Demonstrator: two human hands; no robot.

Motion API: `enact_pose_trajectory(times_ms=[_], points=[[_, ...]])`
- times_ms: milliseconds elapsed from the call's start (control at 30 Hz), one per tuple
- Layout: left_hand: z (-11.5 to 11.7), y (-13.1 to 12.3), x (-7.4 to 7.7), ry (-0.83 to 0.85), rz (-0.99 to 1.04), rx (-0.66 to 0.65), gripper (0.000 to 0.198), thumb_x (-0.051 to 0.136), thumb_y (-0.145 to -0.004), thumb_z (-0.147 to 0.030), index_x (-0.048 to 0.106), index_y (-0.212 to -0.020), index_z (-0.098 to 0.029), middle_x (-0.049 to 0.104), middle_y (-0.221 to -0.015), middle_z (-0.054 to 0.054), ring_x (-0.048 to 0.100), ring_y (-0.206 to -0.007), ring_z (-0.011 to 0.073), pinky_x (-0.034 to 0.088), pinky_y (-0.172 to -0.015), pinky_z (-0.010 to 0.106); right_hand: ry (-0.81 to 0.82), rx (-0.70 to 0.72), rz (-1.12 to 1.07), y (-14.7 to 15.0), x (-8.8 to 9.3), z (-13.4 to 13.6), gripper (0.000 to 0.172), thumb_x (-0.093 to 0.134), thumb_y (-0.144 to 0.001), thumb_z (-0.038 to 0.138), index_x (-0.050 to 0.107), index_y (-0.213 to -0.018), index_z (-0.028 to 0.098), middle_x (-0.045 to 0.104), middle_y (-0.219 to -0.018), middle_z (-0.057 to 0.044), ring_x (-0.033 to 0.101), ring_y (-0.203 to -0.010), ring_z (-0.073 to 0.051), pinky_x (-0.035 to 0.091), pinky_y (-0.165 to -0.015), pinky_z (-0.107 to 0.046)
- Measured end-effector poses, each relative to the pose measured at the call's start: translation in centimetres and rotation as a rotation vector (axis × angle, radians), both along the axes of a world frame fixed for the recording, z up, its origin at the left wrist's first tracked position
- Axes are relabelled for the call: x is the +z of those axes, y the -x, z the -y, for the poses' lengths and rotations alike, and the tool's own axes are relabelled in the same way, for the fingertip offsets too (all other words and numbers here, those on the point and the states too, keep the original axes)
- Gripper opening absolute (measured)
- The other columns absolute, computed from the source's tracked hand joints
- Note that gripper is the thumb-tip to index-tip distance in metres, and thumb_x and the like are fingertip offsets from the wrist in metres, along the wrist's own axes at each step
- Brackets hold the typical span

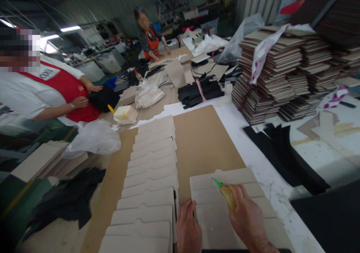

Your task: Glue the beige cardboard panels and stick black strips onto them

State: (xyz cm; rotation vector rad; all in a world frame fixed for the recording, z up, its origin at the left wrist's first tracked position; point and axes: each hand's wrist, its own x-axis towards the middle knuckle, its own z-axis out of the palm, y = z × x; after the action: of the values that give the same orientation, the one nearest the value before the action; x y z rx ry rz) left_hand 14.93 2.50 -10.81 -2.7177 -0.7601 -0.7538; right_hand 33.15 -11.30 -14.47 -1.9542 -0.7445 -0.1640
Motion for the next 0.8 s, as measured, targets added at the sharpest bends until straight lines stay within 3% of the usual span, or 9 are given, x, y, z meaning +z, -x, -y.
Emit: enact_pose_trajectory(times_ms=[67, 300, 400, 533, 800], points=[[0.0, -0.1, 0.1, -0.025, 0.002, 0.002, 0.053, 0.040, -0.076, 0.008, 0.066, -0.116, -0.014, 0.063, -0.114, 0.004, 0.053, -0.106, 0.0143, 0.043, -0.101, 0.025, 0.012, -0.008, -0.015, -0.1, -0.2, 0.1, 0.025, 0.046, -0.090, 0.023, 0.050, -0.115, 0.025, 0.065, -0.103, 0.001, 0.066, -0.069, -0.018, 0.046, -0.057, -0.030], [-0.1, -0.1, 0.1, -0.083, -0.005, -0.012, 0.052, 0.041, -0.076, 0.008, 0.066, -0.116, -0.014, 0.064, -0.115, 0.003, 0.053, -0.107, 0.0148, 0.044, -0.101, 0.026, 0.103, -0.166, -0.089, -3.2, -3.1, 3.5, 0.027, 0.051, -0.091, 0.041, 0.054, -0.114, 0.025, 0.066, -0.105, 0.000, 0.065, -0.072, -0.018, 0.042, -0.056, -0.031], [-0.3, -0.1, 0.1, -0.083, -0.013, -0.014, 0.054, 0.040, -0.074, 0.008, 0.065, -0.116, -0.014, 0.063, -0.115, 0.003, 0.053, -0.108, 0.0141, 0.043, -0.101, 0.025, 0.105, -0.169, -0.092, -3.2, -2.7, 3.4, 0.025, 0.049, -0.092, 0.039, 0.054, -0.112, 0.025, 0.065, -0.103, 0.000, 0.065, -0.069, -0.018, 0.043, -0.056, -0.030], [-1.0, 0.5, -0.4, -0.099, -0.048, -0.006, 0.054, 0.040, -0.075, 0.008, 0.065, -0.117, -0.015, 0.062, -0.117, 0.003, 0.053, -0.110, 0.0137, 0.043, -0.103, 0.025, 0.078, -0.105, -0.114, -2.5, -1.8, 2.5, 0.024, 0.048, -0.093, 0.039, 0.052, -0.113, 0.025, 0.064, -0.109, 0.000, 0.067, -0.079, -0.019, 0.048, -0.062, -0.030], [-1.7, 1.2, -1.5, -0.067, -0.099, -0.004, 0.054, 0.041, -0.078, 0.005, 0.063, -0.123, -0.014, 0.059, -0.124, 0.006, 0.051, -0.116, 0.0166, 0.043, -0.105, 0.028, 0.170, -0.316, -0.127, -5.4, -4.5, 5.4, 0.033, 0.046, -0.094, 0.049, 0.054, -0.113, 0.023, 0.064, -0.108, -0.001, 0.065, -0.073, -0.017, 0.044, -0.054, -0.027]])
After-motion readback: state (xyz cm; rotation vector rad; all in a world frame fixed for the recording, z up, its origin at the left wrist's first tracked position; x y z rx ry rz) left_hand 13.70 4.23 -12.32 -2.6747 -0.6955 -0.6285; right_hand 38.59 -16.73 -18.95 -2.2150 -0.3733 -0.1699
